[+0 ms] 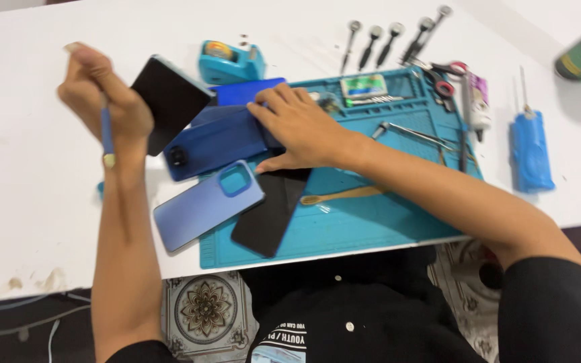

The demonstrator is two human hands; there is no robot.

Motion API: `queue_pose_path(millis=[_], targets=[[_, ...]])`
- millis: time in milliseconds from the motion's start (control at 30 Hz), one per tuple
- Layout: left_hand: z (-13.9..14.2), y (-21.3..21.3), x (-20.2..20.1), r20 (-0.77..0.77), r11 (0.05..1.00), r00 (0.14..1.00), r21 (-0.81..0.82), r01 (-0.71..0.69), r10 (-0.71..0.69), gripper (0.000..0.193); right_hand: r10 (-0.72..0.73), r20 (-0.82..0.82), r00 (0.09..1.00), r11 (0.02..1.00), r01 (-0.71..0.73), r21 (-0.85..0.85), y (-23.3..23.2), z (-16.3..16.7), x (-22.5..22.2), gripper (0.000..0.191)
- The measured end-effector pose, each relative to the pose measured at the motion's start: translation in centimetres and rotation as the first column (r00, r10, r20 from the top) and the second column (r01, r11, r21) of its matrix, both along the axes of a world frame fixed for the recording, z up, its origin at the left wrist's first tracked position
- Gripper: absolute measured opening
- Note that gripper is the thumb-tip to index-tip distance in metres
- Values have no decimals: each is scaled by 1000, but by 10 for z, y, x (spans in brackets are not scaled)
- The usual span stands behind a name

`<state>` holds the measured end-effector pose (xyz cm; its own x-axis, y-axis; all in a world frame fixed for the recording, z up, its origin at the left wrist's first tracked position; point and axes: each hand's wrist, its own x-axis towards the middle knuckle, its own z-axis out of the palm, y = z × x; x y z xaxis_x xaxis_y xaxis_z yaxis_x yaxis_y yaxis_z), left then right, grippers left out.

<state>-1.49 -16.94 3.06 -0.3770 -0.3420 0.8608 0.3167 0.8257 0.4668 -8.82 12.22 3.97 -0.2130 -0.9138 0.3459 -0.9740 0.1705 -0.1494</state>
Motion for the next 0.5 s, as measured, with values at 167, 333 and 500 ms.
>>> queue_pose_path(millis=[167,333,500], targets=[[-2,-17,-4,-23,999,999,-20,-37,37,61,117,-41,992,993,-116,14,-23,-3,-6,89],[-3,-22,-3,8,996,997,-34,-78,78,59,130,-19,991,992,-129,10,-34,-2,-13,78],[-3,-26,-2,27,993,995,-63,-95,97,59,171,79,982,985,-170,-21,-7,7,-1,71]])
